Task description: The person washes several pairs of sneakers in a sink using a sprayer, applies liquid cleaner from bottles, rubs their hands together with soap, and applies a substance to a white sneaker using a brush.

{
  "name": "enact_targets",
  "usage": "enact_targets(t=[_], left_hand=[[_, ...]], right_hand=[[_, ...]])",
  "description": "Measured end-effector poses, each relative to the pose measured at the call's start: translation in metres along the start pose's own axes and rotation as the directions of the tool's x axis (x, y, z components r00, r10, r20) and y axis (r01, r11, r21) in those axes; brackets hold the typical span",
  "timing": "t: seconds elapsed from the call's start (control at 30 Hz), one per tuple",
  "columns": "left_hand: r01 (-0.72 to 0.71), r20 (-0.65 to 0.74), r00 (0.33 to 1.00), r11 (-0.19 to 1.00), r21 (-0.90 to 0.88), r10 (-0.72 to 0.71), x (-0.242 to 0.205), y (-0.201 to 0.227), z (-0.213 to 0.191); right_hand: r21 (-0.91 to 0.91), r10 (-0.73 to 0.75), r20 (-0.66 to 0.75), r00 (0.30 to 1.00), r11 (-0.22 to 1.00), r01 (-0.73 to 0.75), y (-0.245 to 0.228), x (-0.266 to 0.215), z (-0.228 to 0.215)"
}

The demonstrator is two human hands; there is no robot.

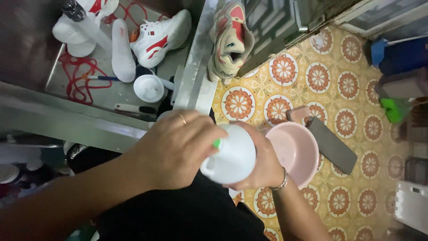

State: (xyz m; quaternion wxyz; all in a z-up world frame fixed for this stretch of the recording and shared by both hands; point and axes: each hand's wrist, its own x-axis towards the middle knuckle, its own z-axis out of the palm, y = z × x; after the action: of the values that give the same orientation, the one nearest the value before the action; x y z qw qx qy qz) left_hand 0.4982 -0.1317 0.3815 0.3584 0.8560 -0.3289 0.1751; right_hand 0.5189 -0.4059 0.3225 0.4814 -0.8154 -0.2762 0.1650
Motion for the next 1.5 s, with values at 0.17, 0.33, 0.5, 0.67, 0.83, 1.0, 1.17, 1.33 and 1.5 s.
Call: enact_targets(t=[0.17,0.33,0.5,0.67,0.83,1.0,1.17,1.33,1.5], left_hand=[[0.555,0.401,0.661,0.773,0.309,-0.635,0.006,-0.001,0.002],[0.248,0.067,0.964,0.963,0.108,-0.256,-0.004,0.0,-0.011],[-0.128,0.024,0.992,0.987,0.092,0.126,-0.021,-0.008,-0.015],[-0.171,-0.003,0.984,0.952,0.254,0.177,-0.033,-0.015,-0.009],[0.298,-0.031,0.954,0.937,0.183,-0.297,-0.03,-0.002,-0.004],[0.474,0.084,0.877,0.88,0.013,-0.474,-0.028,-0.002,-0.015],[0.13,0.161,0.98,0.989,-0.066,-0.118,-0.033,-0.009,-0.028],[0.071,0.134,0.986,0.979,0.19,-0.098,-0.034,-0.011,-0.023],[0.182,0.037,0.98,0.958,0.222,-0.195,-0.038,-0.009,-0.013]], right_hand=[[-0.268,-0.12,-0.089,0.989,0.959,0.092,-0.008,0.012,0.009],[-0.303,-0.119,-0.062,0.991,0.948,0.095,-0.018,0.019,0.006],[-0.22,-0.152,0.023,0.988,0.963,0.154,-0.021,0.022,0.005],[-0.348,-0.146,0.077,0.986,0.923,0.164,-0.025,0.024,0.013],[-0.371,-0.195,0.019,0.981,0.909,0.188,-0.025,0.023,0.022],[-0.357,-0.167,0.003,0.986,0.921,0.157,-0.024,0.022,0.023],[-0.23,-0.08,0.021,0.997,0.97,0.082,-0.022,0.019,0.012],[-0.141,-0.016,0.094,0.995,0.99,0.029,-0.021,0.02,0.01],[-0.229,-0.104,0.028,0.994,0.968,0.108,-0.031,0.021,0.01]])
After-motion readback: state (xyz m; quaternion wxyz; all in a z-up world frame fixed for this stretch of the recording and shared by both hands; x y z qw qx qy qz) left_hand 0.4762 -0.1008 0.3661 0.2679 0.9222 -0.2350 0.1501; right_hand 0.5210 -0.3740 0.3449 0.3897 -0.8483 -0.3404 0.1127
